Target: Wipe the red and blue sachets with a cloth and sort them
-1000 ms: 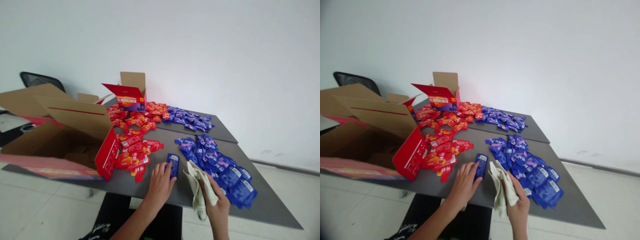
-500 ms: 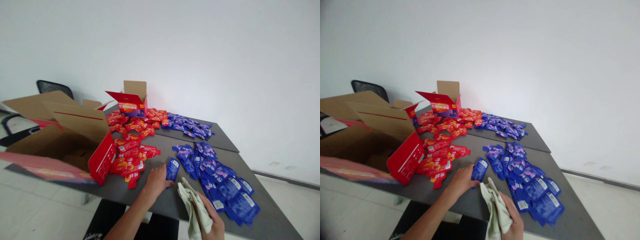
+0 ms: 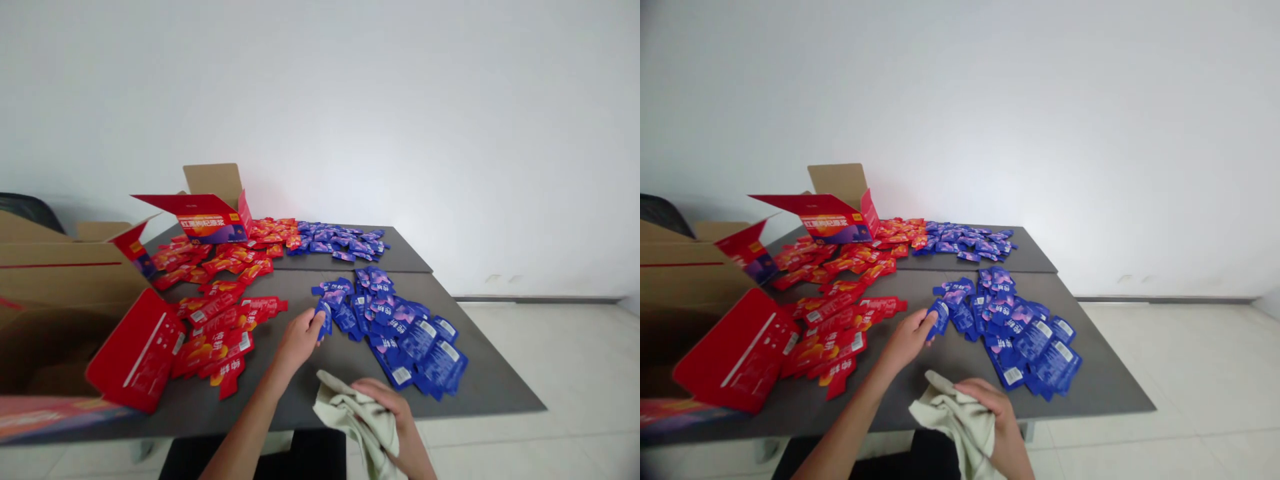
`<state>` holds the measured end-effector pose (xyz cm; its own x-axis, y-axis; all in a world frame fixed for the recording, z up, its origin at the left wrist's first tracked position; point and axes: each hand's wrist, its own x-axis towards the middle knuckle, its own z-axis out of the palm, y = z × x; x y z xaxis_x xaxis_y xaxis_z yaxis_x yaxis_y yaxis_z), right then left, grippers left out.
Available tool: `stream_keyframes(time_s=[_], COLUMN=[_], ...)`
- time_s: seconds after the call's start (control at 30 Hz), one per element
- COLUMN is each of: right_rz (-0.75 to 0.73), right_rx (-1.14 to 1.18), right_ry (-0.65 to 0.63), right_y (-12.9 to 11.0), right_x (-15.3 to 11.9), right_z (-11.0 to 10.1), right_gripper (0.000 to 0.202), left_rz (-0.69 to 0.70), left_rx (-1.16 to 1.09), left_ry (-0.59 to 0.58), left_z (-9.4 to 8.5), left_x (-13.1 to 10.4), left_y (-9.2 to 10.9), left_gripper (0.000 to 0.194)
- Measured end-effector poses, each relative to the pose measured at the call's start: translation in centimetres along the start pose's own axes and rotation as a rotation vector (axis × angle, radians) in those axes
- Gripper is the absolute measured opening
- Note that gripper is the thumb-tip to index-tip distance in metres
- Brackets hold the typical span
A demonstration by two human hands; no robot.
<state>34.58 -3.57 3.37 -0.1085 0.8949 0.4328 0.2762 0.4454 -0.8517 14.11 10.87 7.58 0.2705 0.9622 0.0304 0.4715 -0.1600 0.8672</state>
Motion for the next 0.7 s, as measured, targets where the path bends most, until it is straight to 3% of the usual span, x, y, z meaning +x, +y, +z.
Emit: stream_keyframes(time_s=[0.2,0.3,0.4,0.5,0.6,0.7], right_rz=[0.019,0.014,0.000,-0.013,0.032,0.108], right_rx=[0.116,0.143,0.171,0.176,0.132,0.071], right_ry=[-0.044,-0.043,-0.049,-0.130,-0.156,-0.095], right_y=[-1.0,-0.8,0.2,1.6,2.5,2.8], right_x=[0.2,0.1,0.2,0.2,-0.1,-0.5], right_z=[-0.3,-0.1,-0.1,-0.2,-0.3,-0.3], right_gripper=[0.031,0.029,0.029,0.034,0.036,0.034], left_rz=[0.059,0.062,0.040,-0.009,-0.048,-0.055], left_rx=[-0.229,-0.277,-0.261,-0.202,-0.127,-0.048], left_ry=[-0.018,-0.051,-0.122,-0.209,-0.274,-0.321], left_z=[3.6,6.3,8.5,9.7,9.7,8.9], left_x=[5.8,8.1,8.8,8.2,7.3,6.5], left_y=[4.9,6.1,5.7,4.4,3.2,2.6], left_gripper=[0.047,0.045,0.041,0.041,0.041,0.042])
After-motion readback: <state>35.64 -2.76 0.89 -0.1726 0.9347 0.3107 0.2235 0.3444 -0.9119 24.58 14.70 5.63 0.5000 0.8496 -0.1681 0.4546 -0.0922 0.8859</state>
